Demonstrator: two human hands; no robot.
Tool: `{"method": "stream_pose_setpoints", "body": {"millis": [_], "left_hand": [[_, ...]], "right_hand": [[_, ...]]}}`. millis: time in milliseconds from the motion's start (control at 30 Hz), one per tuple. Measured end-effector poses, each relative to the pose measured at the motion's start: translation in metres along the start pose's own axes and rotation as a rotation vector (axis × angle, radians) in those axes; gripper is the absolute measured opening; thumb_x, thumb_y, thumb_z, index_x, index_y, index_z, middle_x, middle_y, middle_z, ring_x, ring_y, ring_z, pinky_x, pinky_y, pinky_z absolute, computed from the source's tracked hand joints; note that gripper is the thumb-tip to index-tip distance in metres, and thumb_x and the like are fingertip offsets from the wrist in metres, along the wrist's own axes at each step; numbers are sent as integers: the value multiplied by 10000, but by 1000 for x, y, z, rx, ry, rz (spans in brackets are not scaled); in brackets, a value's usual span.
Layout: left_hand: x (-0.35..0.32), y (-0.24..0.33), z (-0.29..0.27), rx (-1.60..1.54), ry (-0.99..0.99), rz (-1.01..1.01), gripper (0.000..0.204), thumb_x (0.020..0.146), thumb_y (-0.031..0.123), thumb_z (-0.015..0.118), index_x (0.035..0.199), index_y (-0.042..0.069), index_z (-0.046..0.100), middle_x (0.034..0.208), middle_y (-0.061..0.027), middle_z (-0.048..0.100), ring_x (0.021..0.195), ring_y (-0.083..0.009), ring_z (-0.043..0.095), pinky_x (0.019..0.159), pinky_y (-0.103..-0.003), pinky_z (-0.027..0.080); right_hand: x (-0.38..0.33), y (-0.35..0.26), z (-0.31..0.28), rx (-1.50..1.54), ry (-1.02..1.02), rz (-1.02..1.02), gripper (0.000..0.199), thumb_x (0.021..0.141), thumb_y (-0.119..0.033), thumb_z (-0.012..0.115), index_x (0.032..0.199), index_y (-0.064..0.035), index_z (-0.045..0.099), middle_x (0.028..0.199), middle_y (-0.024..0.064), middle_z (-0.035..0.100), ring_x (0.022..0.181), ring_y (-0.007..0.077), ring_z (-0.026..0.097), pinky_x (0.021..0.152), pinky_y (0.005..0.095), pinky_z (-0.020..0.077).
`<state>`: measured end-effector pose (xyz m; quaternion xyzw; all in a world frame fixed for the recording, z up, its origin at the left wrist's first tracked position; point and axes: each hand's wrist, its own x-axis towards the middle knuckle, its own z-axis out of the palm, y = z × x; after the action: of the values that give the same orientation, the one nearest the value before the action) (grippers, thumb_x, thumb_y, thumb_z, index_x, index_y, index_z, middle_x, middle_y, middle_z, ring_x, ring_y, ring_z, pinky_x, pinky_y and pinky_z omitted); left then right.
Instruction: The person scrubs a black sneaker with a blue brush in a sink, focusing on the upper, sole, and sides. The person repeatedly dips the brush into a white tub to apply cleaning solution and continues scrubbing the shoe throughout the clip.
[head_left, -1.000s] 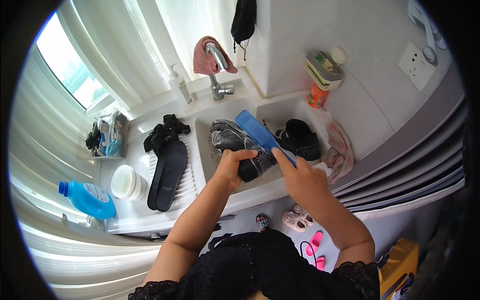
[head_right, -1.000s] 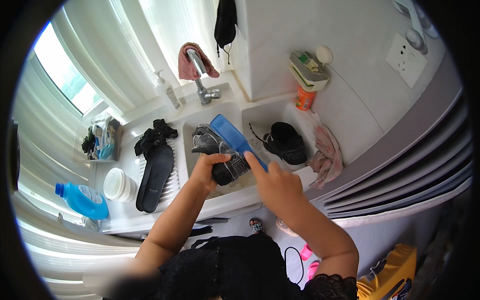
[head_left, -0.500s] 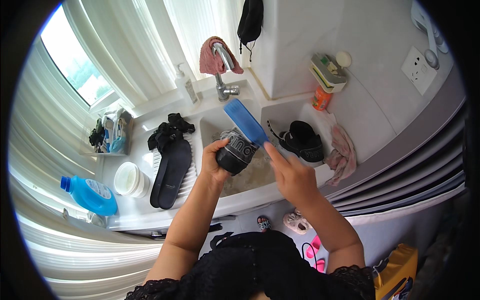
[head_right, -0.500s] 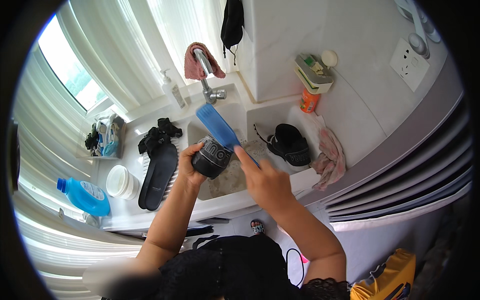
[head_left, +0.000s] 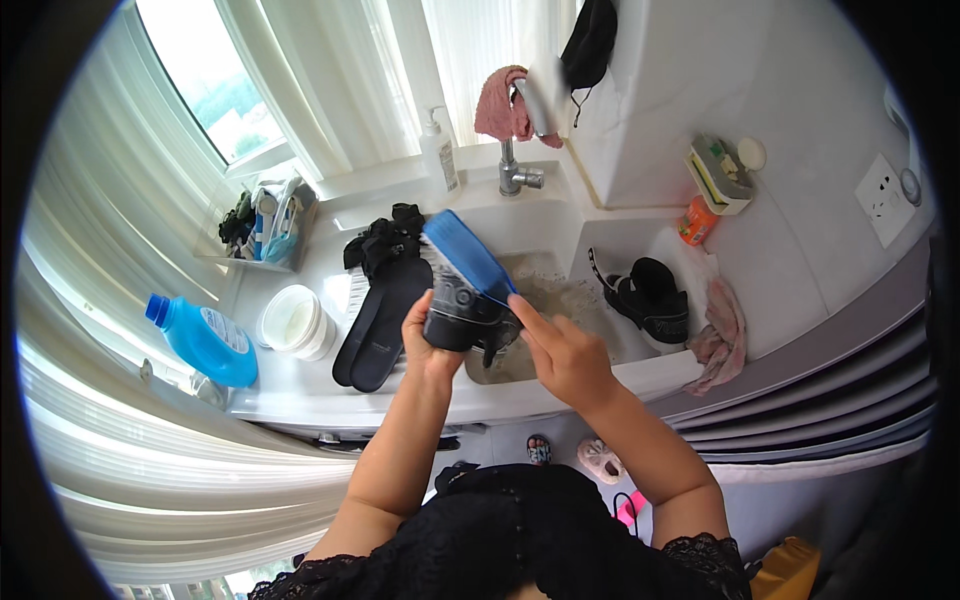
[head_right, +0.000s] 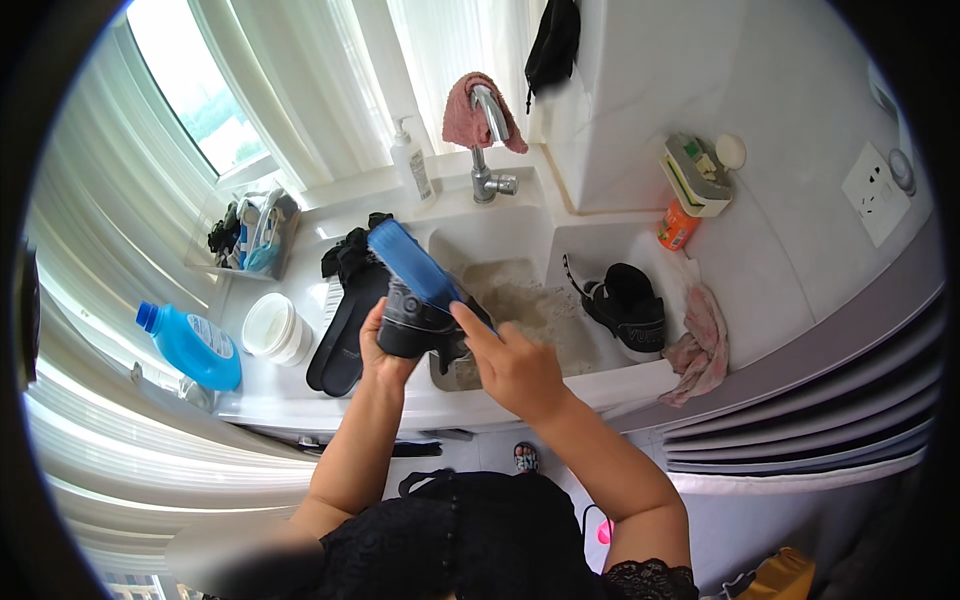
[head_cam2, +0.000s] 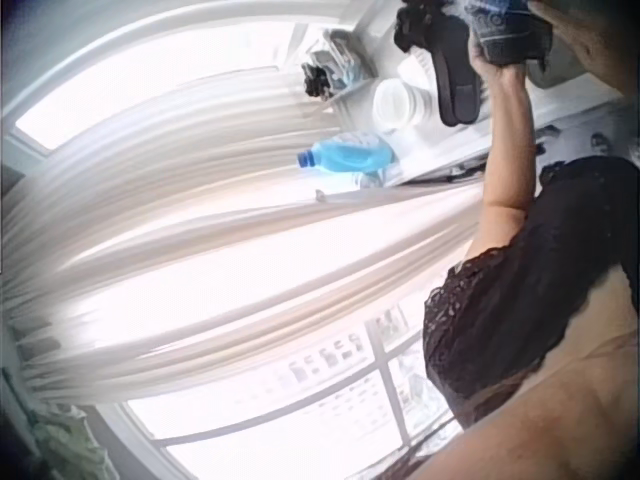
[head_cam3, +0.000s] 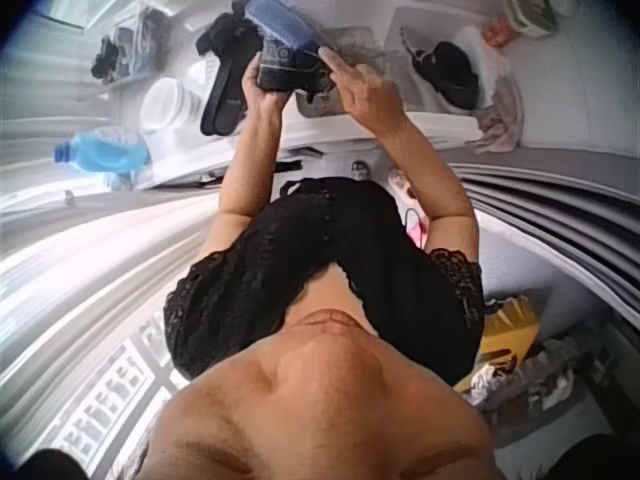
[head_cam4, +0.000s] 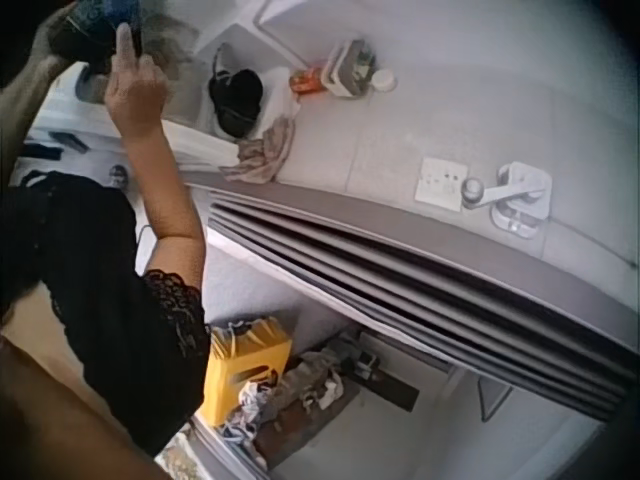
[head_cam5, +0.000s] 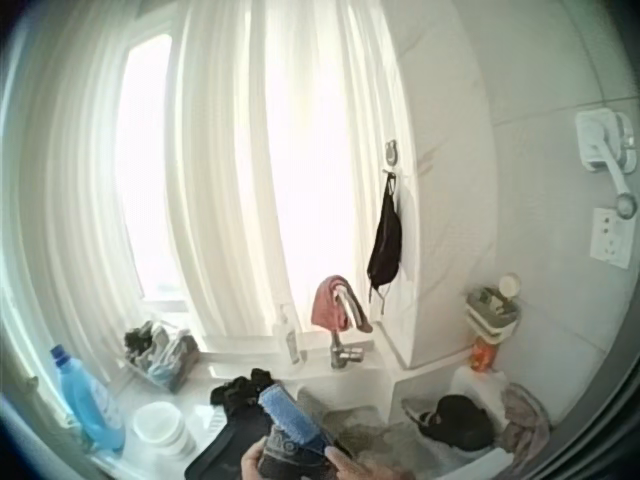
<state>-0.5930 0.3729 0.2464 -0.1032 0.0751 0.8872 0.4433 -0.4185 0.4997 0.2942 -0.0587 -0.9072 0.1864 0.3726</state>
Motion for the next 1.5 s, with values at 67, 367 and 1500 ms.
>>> {"method": "stream_pose_setpoints", "body": {"millis": [67, 367, 1500], "left_hand": [[-11, 14, 7, 47, -46, 56, 307, 847, 185, 542, 1074, -14, 594, 1058, -169, 651, 990, -351, 619, 947, -513, 453], [-24, 51, 2, -192, 68, 189, 334, 838, 301, 587, 1077, 68, 606, 1115, -112, 637, 1044, -301, 594, 978, -500, 422], [-61, 45, 31, 13, 137, 279, 238, 827, 238, 608, 1018, 96, 619, 978, -78, 667, 908, -247, 611, 862, -345, 447]], "right_hand": [[3, -3, 7, 33, -28, 6, 504, 838, -115, 634, 1319, -222, 530, 628, 70, 515, 483, 252, 517, 438, 365, 430], [-3, -12, 33, 206, -70, 73, 479, 848, -55, 604, 1312, -146, 533, 652, 118, 553, 546, 277, 542, 519, 370, 443], [-9, -44, 35, 141, -133, 171, 482, 871, -136, 594, 1341, -168, 494, 671, 128, 586, 563, 318, 585, 517, 413, 468]]}}
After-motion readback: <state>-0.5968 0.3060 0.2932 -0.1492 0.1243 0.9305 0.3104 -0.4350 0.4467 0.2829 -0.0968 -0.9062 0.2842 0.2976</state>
